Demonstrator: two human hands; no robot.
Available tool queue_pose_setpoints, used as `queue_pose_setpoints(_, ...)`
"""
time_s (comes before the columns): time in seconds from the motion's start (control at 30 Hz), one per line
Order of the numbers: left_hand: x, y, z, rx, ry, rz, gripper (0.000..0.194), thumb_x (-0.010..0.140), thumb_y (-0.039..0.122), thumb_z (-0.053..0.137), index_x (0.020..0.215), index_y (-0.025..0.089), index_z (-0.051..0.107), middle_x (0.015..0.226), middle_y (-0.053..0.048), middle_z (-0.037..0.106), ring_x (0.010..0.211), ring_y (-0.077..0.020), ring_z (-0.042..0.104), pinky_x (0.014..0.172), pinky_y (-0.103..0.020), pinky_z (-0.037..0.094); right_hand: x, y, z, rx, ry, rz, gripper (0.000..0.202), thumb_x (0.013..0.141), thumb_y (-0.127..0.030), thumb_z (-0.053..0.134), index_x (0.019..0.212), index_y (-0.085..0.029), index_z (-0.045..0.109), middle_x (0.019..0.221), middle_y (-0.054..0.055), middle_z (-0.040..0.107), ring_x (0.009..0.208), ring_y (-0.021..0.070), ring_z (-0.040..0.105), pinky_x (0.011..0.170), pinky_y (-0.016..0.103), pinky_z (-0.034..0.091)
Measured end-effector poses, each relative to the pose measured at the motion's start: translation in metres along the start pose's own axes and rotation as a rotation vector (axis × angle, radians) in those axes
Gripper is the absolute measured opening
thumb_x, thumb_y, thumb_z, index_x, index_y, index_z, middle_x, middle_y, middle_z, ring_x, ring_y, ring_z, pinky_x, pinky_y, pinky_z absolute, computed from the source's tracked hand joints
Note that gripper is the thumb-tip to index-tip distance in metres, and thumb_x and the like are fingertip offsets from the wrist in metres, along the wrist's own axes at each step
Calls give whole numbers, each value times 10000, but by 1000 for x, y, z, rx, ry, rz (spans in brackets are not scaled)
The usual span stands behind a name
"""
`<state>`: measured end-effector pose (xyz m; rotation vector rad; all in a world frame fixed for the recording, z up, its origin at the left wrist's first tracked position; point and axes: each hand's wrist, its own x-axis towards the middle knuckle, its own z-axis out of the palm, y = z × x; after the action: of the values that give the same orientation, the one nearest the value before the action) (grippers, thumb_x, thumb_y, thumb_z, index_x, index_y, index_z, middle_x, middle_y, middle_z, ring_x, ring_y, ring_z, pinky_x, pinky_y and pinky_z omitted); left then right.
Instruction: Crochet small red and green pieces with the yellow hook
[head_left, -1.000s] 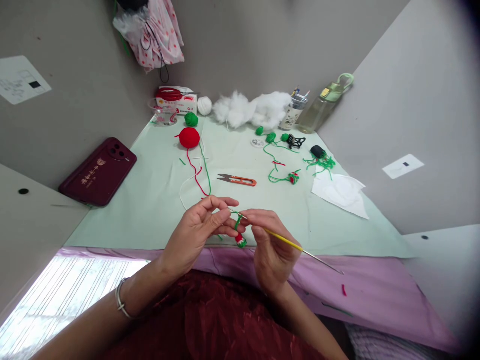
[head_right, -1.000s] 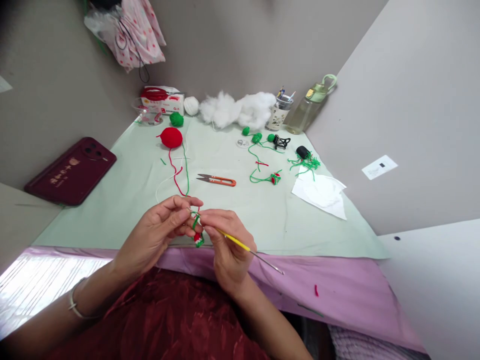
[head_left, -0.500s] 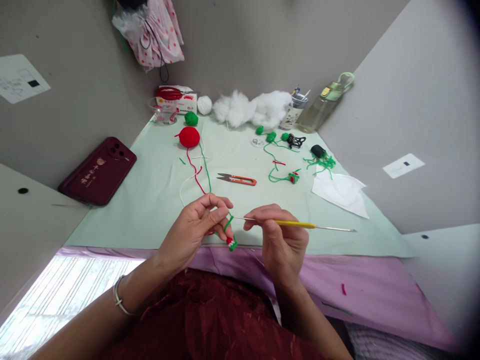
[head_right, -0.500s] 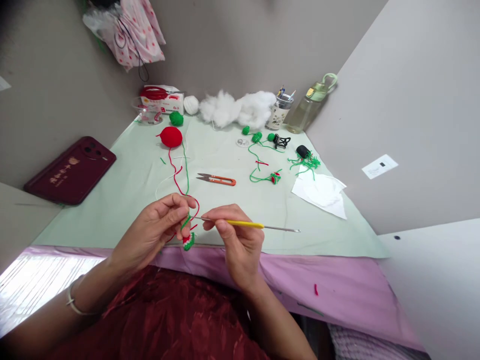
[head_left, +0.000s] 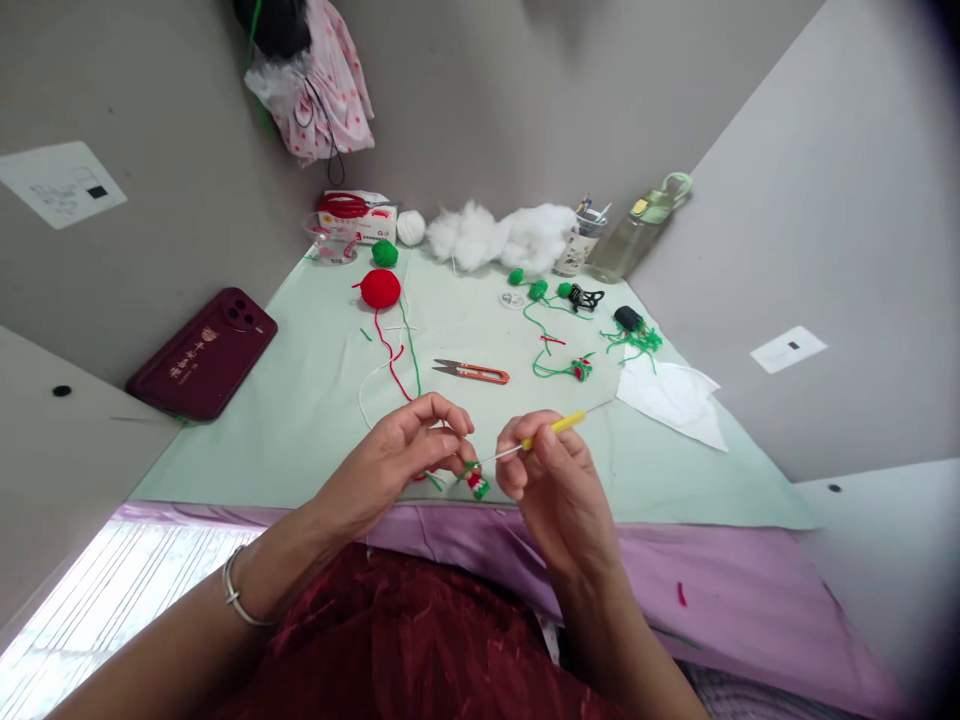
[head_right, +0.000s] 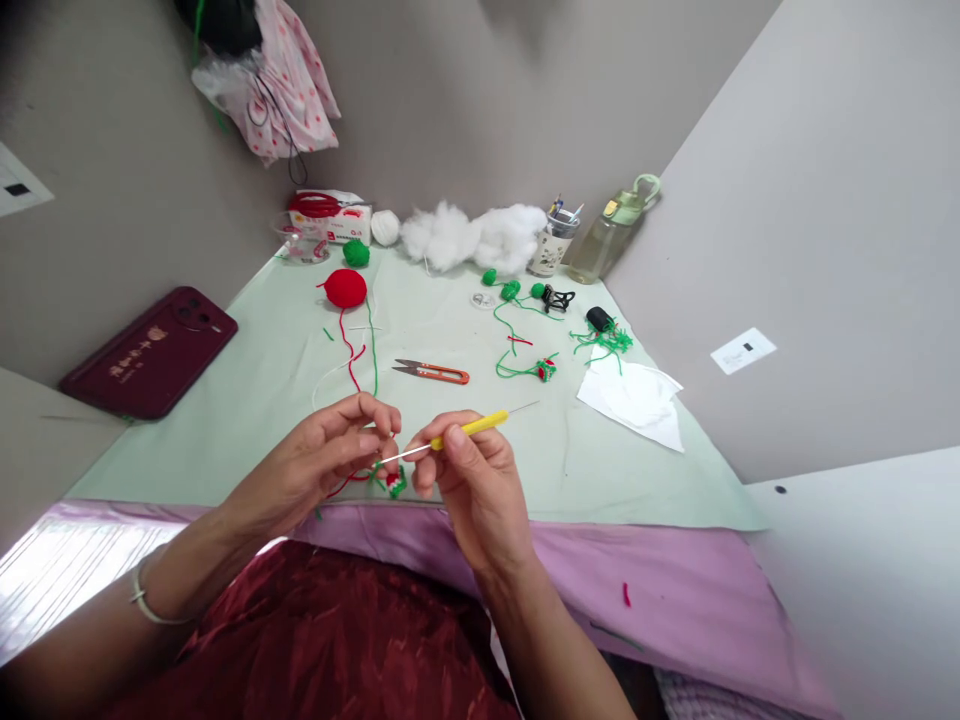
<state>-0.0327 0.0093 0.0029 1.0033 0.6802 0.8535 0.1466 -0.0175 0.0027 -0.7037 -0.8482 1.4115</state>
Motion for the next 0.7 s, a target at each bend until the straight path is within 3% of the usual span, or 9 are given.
queue_pose_setpoints(0.13, 8, 1, 2, -24, -89, 12, 127, 920, 250, 745, 964, 200, 636, 949, -33, 728, 893, -188, 712, 867, -334, 509, 11, -15, -1, -4, -6, 12, 242, 892, -492, 788, 910, -264, 711, 760, -14, 670, 555, 83, 508, 498, 192, 484)
queue_pose_setpoints(0.3, 30, 12, -3, 92, -90, -36, 173, 855, 237, 807, 972, 197, 685, 932, -26, 725, 902, -181, 706, 848, -318, 501, 42, -53, -16, -166, 89, -307, 172, 990, -377, 682, 878, -257, 732, 867, 9, 705, 746, 105, 642, 684, 217, 579)
queue_pose_setpoints(0.4, 46, 25, -7, 180, -54, 19, 147, 819, 248, 834, 905, 196, 726, 930, -21, 715, 892, -177, 690, 871, -327, 512, 58, -65, -21, -332, 98, -386, 243, 1013, -317, 621, 836, -222, 758, 977, 47, 761, 840, 145, 696, 783, 293, 599)
queue_pose_setpoints(0.47, 57, 34, -8, 221, -40, 61, 139, 802, 254, 845, 861, 195, 735, 945, -26, 723, 865, -176, 684, 862, -333, 527, 67, -65, -21, -464, 60, -337, 206, 1012, -309, 610, 942, -217, 781, 958, 45, 768, 717, 130, 655, 693, 290, 558)
queue_pose_setpoints(0.57, 72, 45, -11, 245, -25, 94, 137, 806, 249, 841, 854, 192, 726, 921, -28, 734, 826, -179, 689, 837, -339, 550, 79, -54, -17, -669, -16, -213, 254, 1019, -380, 601, 1048, -197, 775, 808, 9, 725, 539, 89, 477, 552, 260, 422)
queue_pose_setpoints(0.63, 81, 51, -14, 263, 0, 129, 127, 826, 244, 826, 871, 193, 719, 879, -19, 728, 817, -177, 690, 829, -331, 554, 88, -43, -14, -741, -53, -160, 305, 1018, -440, 593, 1086, -191, 755, 873, 15, 741, 544, 86, 445, 534, 256, 381)
queue_pose_setpoints(0.7, 90, 54, -19, 291, 26, 170, 103, 866, 256, 795, 895, 198, 714, 860, -12, 716, 811, -175, 691, 815, -319, 554, 98, -33, -13, -789, -147, -70, 380, 1034, -495, 553, 985, -180, 761, 848, 20, 722, 647, 110, 513, 601, 257, 401)
